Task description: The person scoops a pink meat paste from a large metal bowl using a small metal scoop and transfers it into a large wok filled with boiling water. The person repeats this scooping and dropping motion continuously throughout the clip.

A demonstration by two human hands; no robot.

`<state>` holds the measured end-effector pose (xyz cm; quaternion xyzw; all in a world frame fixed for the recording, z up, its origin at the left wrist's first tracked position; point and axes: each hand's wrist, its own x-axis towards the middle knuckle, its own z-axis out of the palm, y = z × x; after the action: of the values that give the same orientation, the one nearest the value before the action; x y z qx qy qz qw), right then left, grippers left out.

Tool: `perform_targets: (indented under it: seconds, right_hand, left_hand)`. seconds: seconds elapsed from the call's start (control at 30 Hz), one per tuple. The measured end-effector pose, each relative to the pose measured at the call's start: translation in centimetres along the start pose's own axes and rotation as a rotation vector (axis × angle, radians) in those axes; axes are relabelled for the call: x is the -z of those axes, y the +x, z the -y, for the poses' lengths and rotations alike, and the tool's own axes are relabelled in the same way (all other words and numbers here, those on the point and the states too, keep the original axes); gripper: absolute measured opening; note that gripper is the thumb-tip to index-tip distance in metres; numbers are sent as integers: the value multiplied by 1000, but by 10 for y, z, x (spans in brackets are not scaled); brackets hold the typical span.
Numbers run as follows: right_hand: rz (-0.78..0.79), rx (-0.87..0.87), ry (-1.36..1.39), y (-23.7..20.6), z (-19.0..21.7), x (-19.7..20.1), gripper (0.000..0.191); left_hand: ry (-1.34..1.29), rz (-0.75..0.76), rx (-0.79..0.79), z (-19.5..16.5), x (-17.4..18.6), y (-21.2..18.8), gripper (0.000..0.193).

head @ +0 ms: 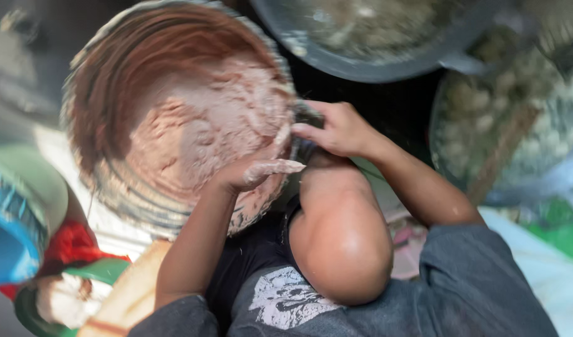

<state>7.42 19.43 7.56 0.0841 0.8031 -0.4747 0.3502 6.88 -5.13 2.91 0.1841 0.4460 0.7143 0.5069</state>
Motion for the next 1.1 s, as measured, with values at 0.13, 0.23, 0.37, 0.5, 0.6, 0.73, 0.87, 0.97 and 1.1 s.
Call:
perform_targets:
  seconds: [0.13,0.23,0.37,0.5,0.6,0.73,0.87,0.97,1.1]
  right_hand:
    - [20,216,247,-2,-10,-1,43]
    - [37,285,277,-9,-4,2,45]
    - [25,212,85,-18,14,1,64]
    - [-56,251,40,-24,30,-2,55]
    - [-148,238,-100,-33,31,9,44]
    - [-392,270,-166,-36,19,47,32]
    - [-614,242,-481,-16,8,81,30]
    - [-665,234,-643,-6,2,90,34]
    - [-670,319,-668,-3,3,82,30]
  left_hand:
    - [-311,143,291,68,28,10,96]
    - [-463,156,551,106,45,14,79]
    - [-187,235,559,101,42,15,56]
    - [-9,176,146,39,20,9,74]
    - [239,-36,98,-14,21,-4,73]
    - [92,-435,301,-51,54,-17,49]
    - [606,-1156,292,-34,68,-10,47]
    - [910,-1333,358,-3,52,13,57]
    - [932,-1153,30,19,32,36,69]
